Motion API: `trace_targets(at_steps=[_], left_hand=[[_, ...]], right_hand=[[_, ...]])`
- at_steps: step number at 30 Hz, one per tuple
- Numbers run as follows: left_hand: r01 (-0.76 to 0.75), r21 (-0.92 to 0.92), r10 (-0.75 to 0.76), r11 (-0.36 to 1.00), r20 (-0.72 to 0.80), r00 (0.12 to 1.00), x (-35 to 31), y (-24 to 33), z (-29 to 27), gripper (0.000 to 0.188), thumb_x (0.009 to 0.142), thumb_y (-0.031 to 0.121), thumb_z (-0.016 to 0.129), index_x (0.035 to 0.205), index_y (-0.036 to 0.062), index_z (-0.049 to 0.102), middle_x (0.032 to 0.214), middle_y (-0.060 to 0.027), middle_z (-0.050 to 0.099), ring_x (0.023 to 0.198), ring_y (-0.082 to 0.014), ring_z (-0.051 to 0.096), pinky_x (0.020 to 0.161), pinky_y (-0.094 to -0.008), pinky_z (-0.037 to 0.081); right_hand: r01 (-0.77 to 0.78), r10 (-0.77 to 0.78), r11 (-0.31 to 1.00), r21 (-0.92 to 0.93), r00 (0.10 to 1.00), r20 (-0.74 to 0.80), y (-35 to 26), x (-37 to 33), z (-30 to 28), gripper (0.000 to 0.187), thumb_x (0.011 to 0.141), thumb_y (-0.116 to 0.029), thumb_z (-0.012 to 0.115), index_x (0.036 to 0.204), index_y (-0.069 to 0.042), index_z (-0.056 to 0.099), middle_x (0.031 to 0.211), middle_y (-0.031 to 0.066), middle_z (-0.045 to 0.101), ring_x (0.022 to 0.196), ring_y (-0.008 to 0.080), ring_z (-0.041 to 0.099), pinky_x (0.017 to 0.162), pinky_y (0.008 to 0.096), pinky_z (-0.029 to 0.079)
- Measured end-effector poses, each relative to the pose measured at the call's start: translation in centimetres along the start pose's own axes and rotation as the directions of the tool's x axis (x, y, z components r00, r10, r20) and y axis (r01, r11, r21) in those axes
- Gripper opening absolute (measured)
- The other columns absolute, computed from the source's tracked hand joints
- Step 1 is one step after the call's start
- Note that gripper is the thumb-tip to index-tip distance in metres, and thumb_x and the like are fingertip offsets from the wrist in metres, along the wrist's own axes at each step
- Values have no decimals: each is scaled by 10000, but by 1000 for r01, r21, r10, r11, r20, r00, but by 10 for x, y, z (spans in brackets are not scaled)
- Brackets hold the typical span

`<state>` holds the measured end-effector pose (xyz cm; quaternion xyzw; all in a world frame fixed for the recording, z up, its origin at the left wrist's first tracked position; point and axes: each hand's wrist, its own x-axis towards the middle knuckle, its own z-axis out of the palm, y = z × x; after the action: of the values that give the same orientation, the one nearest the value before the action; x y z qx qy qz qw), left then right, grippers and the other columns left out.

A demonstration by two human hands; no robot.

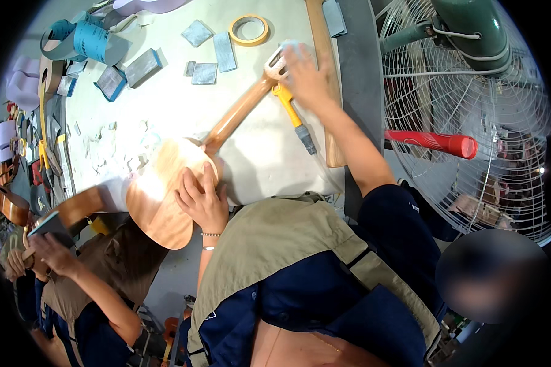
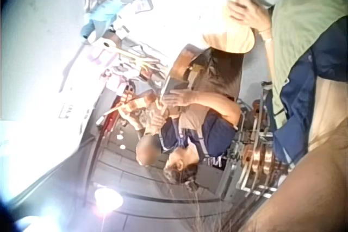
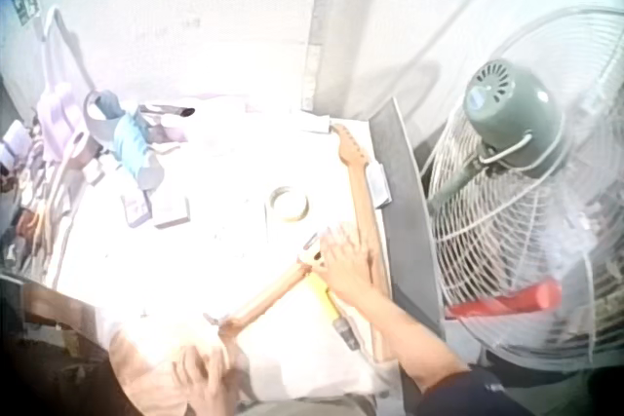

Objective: The person sands the body and neck of a wooden guitar using sandpaper. The person repeatedly picks up unfinished guitar bodies from a rack, sands them on a workbench, and returns them to the rack.

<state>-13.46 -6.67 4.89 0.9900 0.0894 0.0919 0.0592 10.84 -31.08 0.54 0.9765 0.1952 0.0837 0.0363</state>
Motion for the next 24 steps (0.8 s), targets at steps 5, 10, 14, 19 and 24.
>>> trace_targets(at_steps=[5, 10, 14, 19, 24], left_hand=[[-29, 61, 23, 998, 88, 996, -1, -4, 9, 875, 611, 346, 774, 1371, 244, 352, 1425, -212, 247, 1334, -393, 204, 1010, -660, 108], [-22, 66, 16, 998, 100, 995, 3, -3, 9, 874, 606, 370, 770, 1366, 236, 360, 1420, -215, 246, 1324, -399, 215, 1005, -660, 118], [-33, 44, 29, 998, 97, 995, 0, -8, 13, 880, 600, 369, 774, 1365, 236, 360, 1413, -218, 252, 1323, -396, 214, 1008, -655, 117], [-25, 34, 21, 999, 103, 994, 2, -6, 10, 890, 589, 368, 779, 1364, 240, 361, 1419, -210, 240, 1321, -396, 210, 1008, -653, 118], [-20, 13, 19, 1000, 127, 992, 0, -6, 7, 896, 590, 374, 778, 1368, 238, 355, 1425, -212, 218, 1322, -397, 203, 1008, -654, 116]], right_hand=[[76, -75, 997, 0, 995, -69, 18, 12, 1, 606, 871, -440, 473, 1393, -178, 312, 1448, -18, 295, 1362, 205, 188, 1066, 581, 60], [138, -135, 982, 129, 990, -33, -11, 7, 7, 595, 877, -428, 475, 1402, -212, 295, 1453, -34, 290, 1354, 205, 205, 1054, 588, 86], [65, -70, 997, -41, 991, -117, 10, 30, 3, 612, 862, -422, 509, 1399, -220, 297, 1454, -46, 287, 1347, 200, 225, 1067, 573, 84], [342, -342, 921, 188, 939, -33, -28, 2, 10, 573, 876, -458, 465, 1375, -203, 345, 1445, -51, 304, 1348, 196, 222, 1070, 526, 146], [-36, 25, 994, -105, 995, -100, -1, 21, -6, 629, 835, -445, 533, 1377, -192, 337, 1442, -32, 303, 1353, 212, 212, 1073, 547, 114]])
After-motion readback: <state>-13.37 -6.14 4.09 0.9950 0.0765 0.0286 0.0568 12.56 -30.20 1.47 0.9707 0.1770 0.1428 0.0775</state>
